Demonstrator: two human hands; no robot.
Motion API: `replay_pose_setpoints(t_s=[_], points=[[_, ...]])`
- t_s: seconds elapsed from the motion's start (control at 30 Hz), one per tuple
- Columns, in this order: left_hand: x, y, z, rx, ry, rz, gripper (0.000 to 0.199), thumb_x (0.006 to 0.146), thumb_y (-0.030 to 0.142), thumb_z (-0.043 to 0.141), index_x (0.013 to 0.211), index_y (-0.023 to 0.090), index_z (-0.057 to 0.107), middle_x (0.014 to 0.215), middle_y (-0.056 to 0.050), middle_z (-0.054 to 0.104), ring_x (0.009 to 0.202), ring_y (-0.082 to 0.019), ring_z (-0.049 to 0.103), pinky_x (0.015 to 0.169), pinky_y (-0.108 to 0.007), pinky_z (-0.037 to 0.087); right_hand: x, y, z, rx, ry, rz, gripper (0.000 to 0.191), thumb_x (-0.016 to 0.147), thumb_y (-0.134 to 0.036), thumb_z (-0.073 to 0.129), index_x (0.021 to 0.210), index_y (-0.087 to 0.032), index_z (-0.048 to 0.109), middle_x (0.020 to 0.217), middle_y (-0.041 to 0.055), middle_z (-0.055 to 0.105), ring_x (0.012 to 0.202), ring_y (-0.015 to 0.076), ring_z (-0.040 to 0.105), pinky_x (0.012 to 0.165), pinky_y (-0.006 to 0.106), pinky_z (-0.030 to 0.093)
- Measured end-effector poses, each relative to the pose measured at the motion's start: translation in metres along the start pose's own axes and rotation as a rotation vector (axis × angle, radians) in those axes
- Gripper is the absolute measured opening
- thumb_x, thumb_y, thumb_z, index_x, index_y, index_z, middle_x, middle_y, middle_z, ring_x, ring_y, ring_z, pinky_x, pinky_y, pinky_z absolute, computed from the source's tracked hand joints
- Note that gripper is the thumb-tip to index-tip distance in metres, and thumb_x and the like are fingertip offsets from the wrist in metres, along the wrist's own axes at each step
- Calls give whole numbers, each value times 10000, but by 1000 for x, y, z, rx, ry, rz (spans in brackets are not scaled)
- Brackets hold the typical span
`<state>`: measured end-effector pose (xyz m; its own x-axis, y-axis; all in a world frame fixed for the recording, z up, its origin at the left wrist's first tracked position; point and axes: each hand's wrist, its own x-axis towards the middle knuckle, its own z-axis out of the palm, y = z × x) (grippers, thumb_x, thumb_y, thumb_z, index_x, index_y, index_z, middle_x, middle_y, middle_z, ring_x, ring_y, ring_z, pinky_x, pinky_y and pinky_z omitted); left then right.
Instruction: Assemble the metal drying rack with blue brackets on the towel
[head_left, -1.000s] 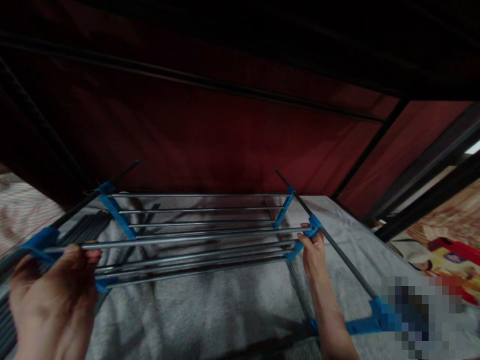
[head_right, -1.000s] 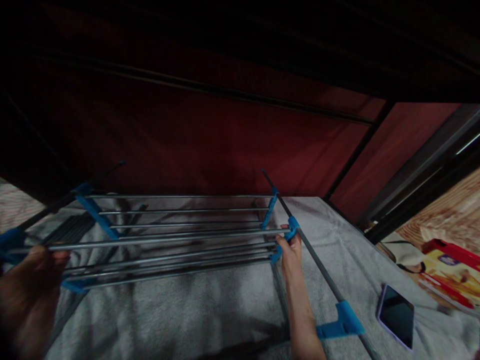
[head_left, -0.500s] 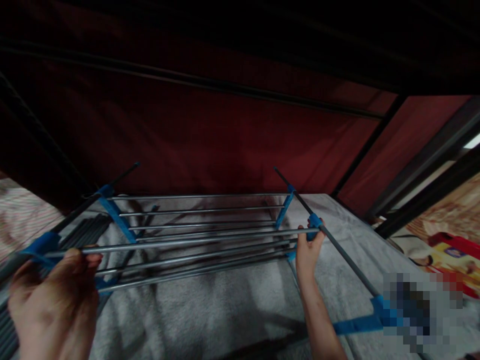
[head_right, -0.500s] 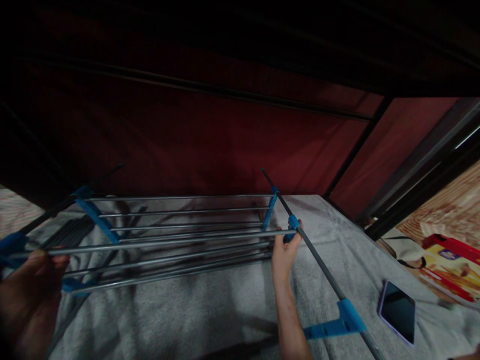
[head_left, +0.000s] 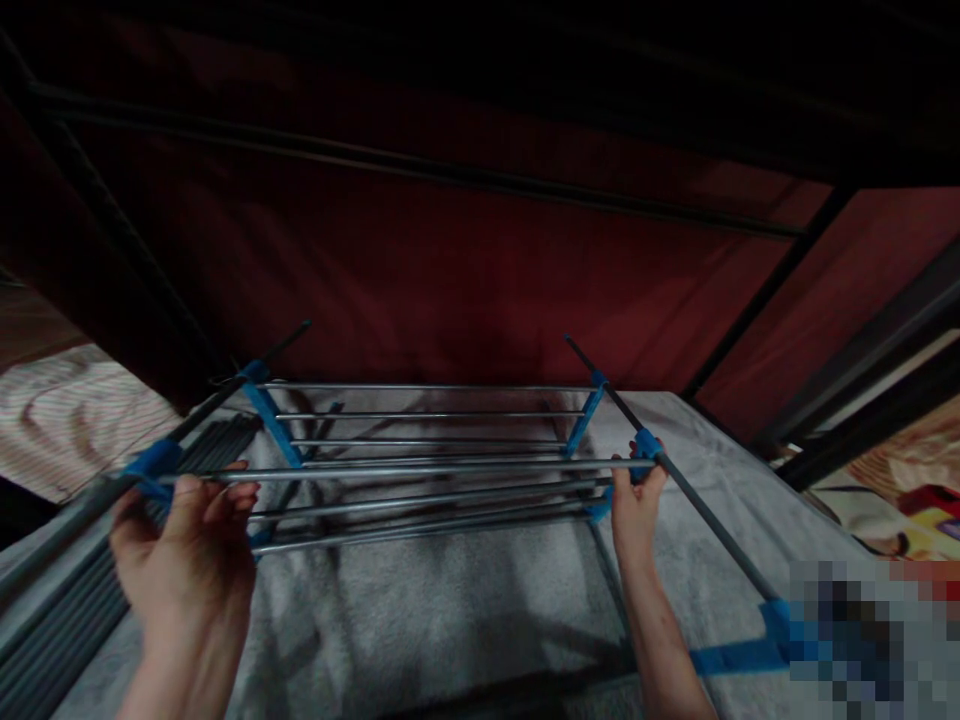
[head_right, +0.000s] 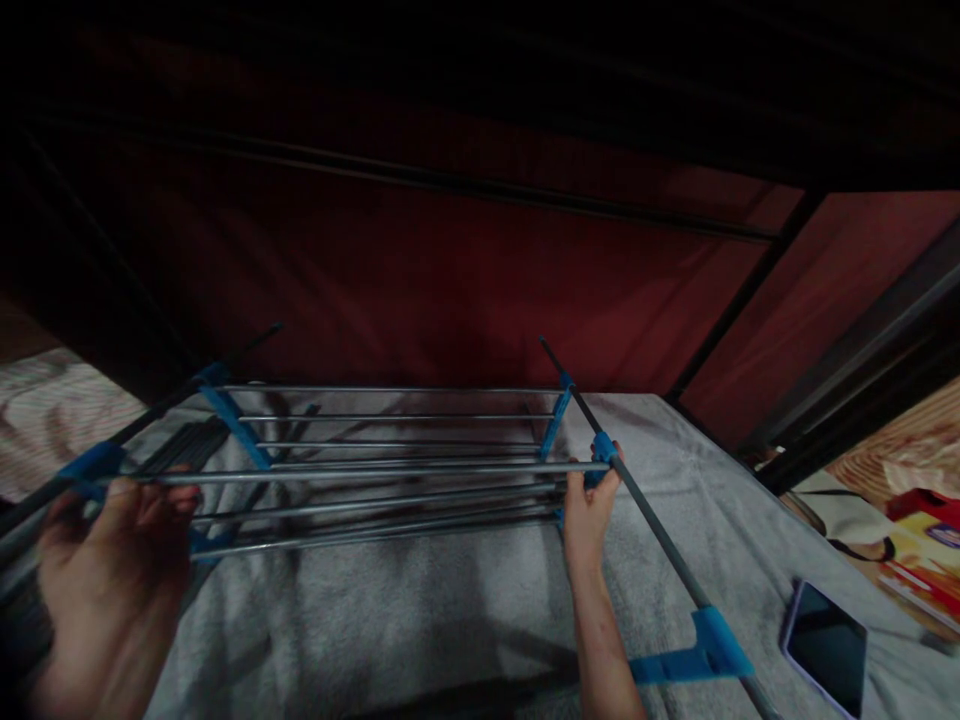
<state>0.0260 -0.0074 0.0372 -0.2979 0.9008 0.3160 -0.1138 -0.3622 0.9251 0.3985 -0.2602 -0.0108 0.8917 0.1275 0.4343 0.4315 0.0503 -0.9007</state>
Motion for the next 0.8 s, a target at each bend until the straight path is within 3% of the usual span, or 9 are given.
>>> replay_pose_setpoints(t_s=[0.1, 0.17, 0.23, 0.27, 0.37, 0.43, 0.47, 0.6, 0.8], points=[[-20, -5, -9, -80, 170, -82, 444, 688, 297, 677, 1003, 280, 364, 688, 118, 457, 581, -96, 494, 627, -284, 482, 1, -1, 0, 7, 6, 10, 740, 817, -483, 607, 1464, -222, 359, 1350, 101, 499, 1247, 262, 477, 1107, 448, 338], [-43, -4, -15, 3, 250, 54, 426, 683, 275, 685, 1014, 257, 418, 746, 93, 473, 629, -103, 499, 644, -275, 463, 1, -1, 0, 12, 11, 12, 731, 807, -484, 618, 1447, -222, 378, 1338, 98, 505, 1236, 261, 484, 1104, 447, 339], [-67, 5, -12, 181, 214, 309, 419, 707, 259, 703, 1065, 235, 486, 872, 47, 529, 752, -133, 545, 725, -305, 474, 1, -1, 0, 11, 8, 14, 718, 800, -485, 624, 1428, -217, 401, 1321, 96, 517, 1223, 258, 493, 1100, 445, 340], [-79, 12, -6, 290, 130, 470, 391, 752, 261, 684, 1106, 225, 521, 942, 11, 567, 836, -167, 576, 792, -346, 481, 2, -1, 0, 9, 3, 14, 711, 797, -483, 624, 1420, -211, 413, 1311, 97, 522, 1211, 255, 499, 1096, 443, 343], [-103, 42, 33, 599, -401, 988, 280, 868, 211, 612, 1148, 218, 597, 1119, -89, 636, 1111, -274, 586, 959, -448, 445, 3, -3, -2, 8, -9, 19, 693, 791, -471, 620, 1403, -202, 439, 1287, 99, 538, 1181, 252, 517, 1075, 439, 361], [-112, 58, 69, 669, -732, 1172, 347, 908, 191, 575, 1255, 203, 570, 1191, -115, 649, 1148, -261, 588, 972, -417, 457, 4, -3, -4, 21, -13, 27, 704, 776, -452, 627, 1412, -214, 438, 1262, 93, 558, 1154, 251, 533, 1052, 441, 381], [-114, 63, 87, 708, -818, 1222, 368, 921, 198, 564, 1289, 186, 558, 1213, -124, 650, 1130, -259, 600, 952, -410, 469, 5, -4, -5, 38, -16, 35, 712, 766, -436, 633, 1418, -224, 438, 1248, 87, 570, 1144, 250, 539, 1043, 441, 389], [-120, 64, 137, 838, -1105, 1332, 447, 915, 79, 522, 1350, 181, 534, 1121, -83, 695, 944, -196, 663, 796, -323, 500, 4, -7, -7, 152, -37, 83, 724, 725, -346, 628, 1424, -277, 453, 1260, 63, 587, 1133, 238, 550, 1040, 436, 387], [-122, 53, 146, 785, -1185, 1282, 296, 985, 345, 512, 1216, 193, 619, 921, -48, 709, 785, -184, 674, 648, -284, 470, 6, -15, 1, 159, -42, 113, 769, 738, -335, 592, 1478, -299, 387, 1362, 53, 550, 1208, 230, 514, 1095, 437, 343]])
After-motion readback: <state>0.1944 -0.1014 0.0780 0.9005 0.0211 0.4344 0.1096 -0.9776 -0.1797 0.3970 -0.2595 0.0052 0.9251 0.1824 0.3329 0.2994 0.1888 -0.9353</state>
